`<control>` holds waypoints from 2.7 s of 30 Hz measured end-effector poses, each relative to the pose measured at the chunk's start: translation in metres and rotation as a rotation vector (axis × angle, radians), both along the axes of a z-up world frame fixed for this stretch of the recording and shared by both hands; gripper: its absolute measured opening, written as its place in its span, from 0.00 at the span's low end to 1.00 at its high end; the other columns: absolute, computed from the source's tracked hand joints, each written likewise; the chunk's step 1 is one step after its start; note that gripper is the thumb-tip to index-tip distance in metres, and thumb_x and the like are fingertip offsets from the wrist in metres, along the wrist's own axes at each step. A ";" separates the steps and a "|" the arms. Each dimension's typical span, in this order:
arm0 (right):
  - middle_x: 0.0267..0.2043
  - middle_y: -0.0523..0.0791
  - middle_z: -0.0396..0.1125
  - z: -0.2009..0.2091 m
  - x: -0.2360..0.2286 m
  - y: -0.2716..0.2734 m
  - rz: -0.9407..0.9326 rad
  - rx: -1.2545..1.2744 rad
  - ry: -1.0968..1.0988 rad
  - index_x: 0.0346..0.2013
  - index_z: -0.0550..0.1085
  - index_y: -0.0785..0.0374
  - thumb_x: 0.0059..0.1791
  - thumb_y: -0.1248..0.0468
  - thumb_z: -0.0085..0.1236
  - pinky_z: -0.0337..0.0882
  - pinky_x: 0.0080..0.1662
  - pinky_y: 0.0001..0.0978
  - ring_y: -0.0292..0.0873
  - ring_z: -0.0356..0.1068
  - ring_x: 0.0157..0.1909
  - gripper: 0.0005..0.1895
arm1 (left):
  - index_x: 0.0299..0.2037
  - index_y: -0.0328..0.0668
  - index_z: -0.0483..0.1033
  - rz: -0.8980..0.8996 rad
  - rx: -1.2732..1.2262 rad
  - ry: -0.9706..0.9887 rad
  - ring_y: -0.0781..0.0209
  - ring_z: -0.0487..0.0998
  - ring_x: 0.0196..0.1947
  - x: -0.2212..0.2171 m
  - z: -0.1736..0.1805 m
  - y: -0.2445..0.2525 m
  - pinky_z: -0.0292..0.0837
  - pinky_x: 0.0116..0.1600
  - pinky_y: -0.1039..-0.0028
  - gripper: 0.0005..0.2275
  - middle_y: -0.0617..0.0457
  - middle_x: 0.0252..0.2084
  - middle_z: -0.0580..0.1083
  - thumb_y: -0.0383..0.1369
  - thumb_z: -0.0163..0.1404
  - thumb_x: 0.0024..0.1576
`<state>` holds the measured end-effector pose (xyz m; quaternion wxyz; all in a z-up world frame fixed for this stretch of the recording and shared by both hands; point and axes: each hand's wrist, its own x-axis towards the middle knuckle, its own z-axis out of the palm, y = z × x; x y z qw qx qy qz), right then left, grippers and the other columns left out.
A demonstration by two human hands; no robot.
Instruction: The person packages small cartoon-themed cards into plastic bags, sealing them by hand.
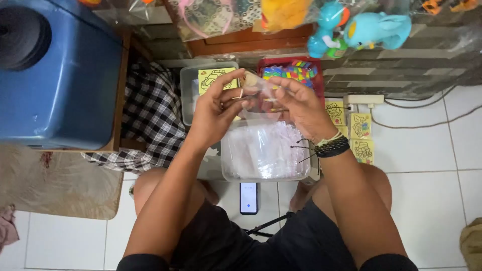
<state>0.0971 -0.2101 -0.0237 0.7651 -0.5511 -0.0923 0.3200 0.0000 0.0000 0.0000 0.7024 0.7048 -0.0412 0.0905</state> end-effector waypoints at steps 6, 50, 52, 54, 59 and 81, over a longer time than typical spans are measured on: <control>0.46 0.54 0.73 -0.028 0.024 0.000 -0.139 0.231 0.009 0.56 0.71 0.66 0.52 0.69 0.60 0.84 0.42 0.40 0.50 0.79 0.44 0.18 | 0.70 0.52 0.64 -0.017 0.038 -0.010 0.59 0.83 0.50 -0.005 0.012 0.004 0.80 0.56 0.71 0.27 0.42 0.54 0.80 0.16 0.52 0.62; 0.49 0.44 0.71 -0.042 -0.001 0.057 0.102 -0.495 -0.801 0.47 0.77 0.65 0.52 0.74 0.59 0.70 0.49 0.24 0.36 0.68 0.45 0.09 | 0.29 0.33 0.76 0.675 0.636 -0.223 0.44 0.72 0.17 0.008 -0.023 0.106 0.69 0.28 0.60 0.04 0.44 0.23 0.77 0.23 0.57 0.46; 0.45 0.44 0.72 -0.062 0.006 0.076 0.163 -0.645 -0.946 0.47 0.79 0.65 0.50 0.74 0.62 0.69 0.45 0.25 0.37 0.68 0.41 0.11 | 0.30 0.33 0.76 0.723 0.626 -0.191 0.45 0.76 0.18 0.005 -0.021 0.116 0.71 0.29 0.60 0.07 0.46 0.23 0.79 0.23 0.61 0.44; 0.38 0.50 0.75 -0.091 0.018 0.097 0.240 -0.751 -1.262 0.47 0.80 0.69 0.45 0.75 0.61 0.69 0.35 0.32 0.44 0.69 0.30 0.15 | 0.32 0.36 0.77 0.724 0.602 -0.082 0.47 0.80 0.20 0.004 -0.024 0.121 0.75 0.31 0.58 0.07 0.48 0.24 0.81 0.24 0.60 0.46; 0.46 0.57 0.73 -0.149 0.039 0.157 0.258 -0.865 -1.454 0.42 0.77 0.72 0.44 0.73 0.59 0.72 0.49 0.44 0.58 0.72 0.45 0.12 | 0.32 0.38 0.77 0.723 0.541 -0.065 0.50 0.80 0.21 -0.003 -0.018 0.125 0.75 0.31 0.60 0.05 0.50 0.25 0.81 0.24 0.60 0.47; 0.47 0.41 0.72 -0.137 0.058 0.161 0.094 -0.901 -2.158 0.30 0.81 0.59 0.50 0.60 0.60 0.62 0.49 0.42 0.46 0.63 0.49 0.08 | 0.33 0.38 0.82 0.647 0.357 -0.063 0.67 0.72 0.17 0.005 -0.005 0.121 0.69 0.25 0.74 0.06 0.57 0.21 0.76 0.23 0.61 0.47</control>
